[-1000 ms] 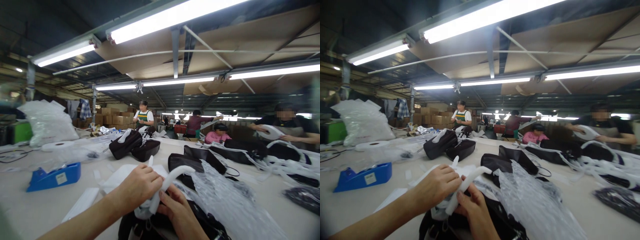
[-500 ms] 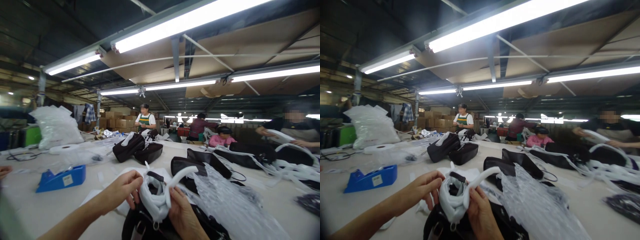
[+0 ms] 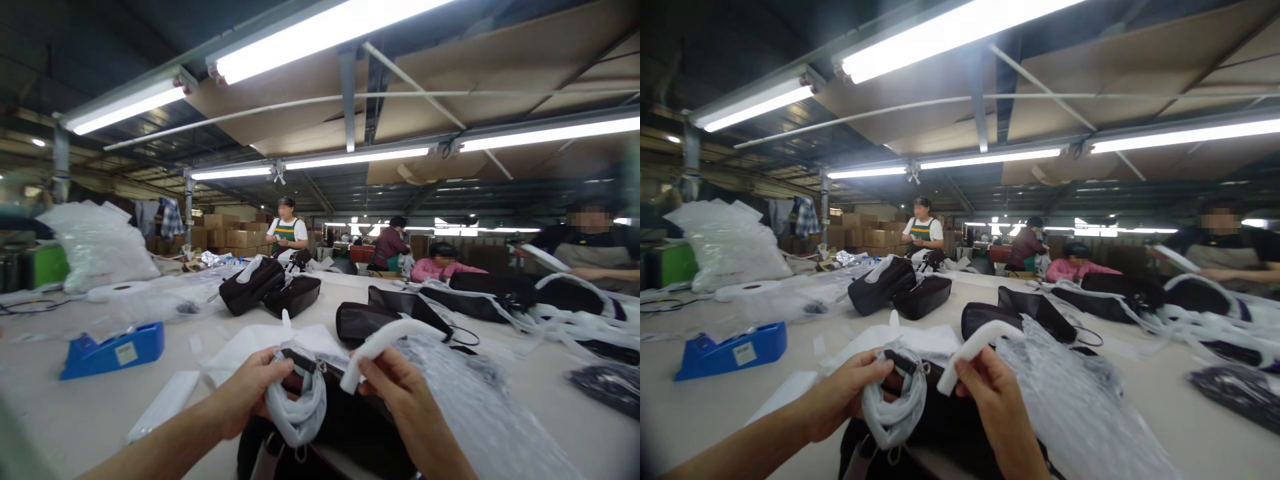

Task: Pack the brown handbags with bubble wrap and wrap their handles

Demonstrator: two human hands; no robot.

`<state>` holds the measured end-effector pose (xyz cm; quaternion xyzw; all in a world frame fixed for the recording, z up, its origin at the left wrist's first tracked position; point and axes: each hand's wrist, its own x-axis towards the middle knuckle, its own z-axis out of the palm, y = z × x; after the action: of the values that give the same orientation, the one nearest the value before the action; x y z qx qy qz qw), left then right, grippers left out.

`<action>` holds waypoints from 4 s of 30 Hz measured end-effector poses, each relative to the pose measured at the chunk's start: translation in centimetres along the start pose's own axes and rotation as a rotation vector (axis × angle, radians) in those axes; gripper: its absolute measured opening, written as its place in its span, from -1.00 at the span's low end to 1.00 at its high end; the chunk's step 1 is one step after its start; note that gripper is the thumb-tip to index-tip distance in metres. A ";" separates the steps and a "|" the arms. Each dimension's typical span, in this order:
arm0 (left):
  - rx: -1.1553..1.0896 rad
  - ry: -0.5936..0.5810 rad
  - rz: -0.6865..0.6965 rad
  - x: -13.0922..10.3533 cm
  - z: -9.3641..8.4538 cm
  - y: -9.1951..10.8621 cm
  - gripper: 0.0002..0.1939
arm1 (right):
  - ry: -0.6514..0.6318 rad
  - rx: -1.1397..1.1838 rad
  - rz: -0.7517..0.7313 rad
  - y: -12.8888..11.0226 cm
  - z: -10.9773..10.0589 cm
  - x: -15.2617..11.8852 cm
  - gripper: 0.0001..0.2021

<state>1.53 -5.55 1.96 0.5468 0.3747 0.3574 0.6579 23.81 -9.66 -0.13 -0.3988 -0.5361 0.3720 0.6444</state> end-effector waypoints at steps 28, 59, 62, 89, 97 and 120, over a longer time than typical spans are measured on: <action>0.064 0.002 0.056 0.0 0.4 0.1 -0.52 | -0.171 -0.434 -0.129 -0.6 5.6 0.4 -0.96; -0.039 -0.134 0.102 0.8 -1.1 -1.0 -0.60 | -0.173 -0.973 -0.335 1.6 6.1 -0.5 -0.82; 0.037 -0.175 0.205 0.5 -0.9 -1.2 -0.61 | -0.139 -1.102 -0.308 1.8 6.9 -0.4 -0.85; 0.156 -0.008 0.192 1.0 -0.8 -1.4 -0.51 | -0.581 -0.180 -0.007 -2.7 2.4 -0.5 -0.81; 0.035 -0.027 0.127 0.8 -1.4 -1.2 -0.53 | -0.570 -0.003 0.188 2.0 2.1 -1.0 -0.56; 0.067 -0.057 0.224 0.9 -1.4 -1.5 -0.59 | -0.417 -0.559 -0.278 1.7 3.3 -0.9 -0.85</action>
<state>0.84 -4.36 0.25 0.6169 0.3041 0.4003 0.6056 20.34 -9.39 -1.64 -0.3986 -0.7855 0.1936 0.4320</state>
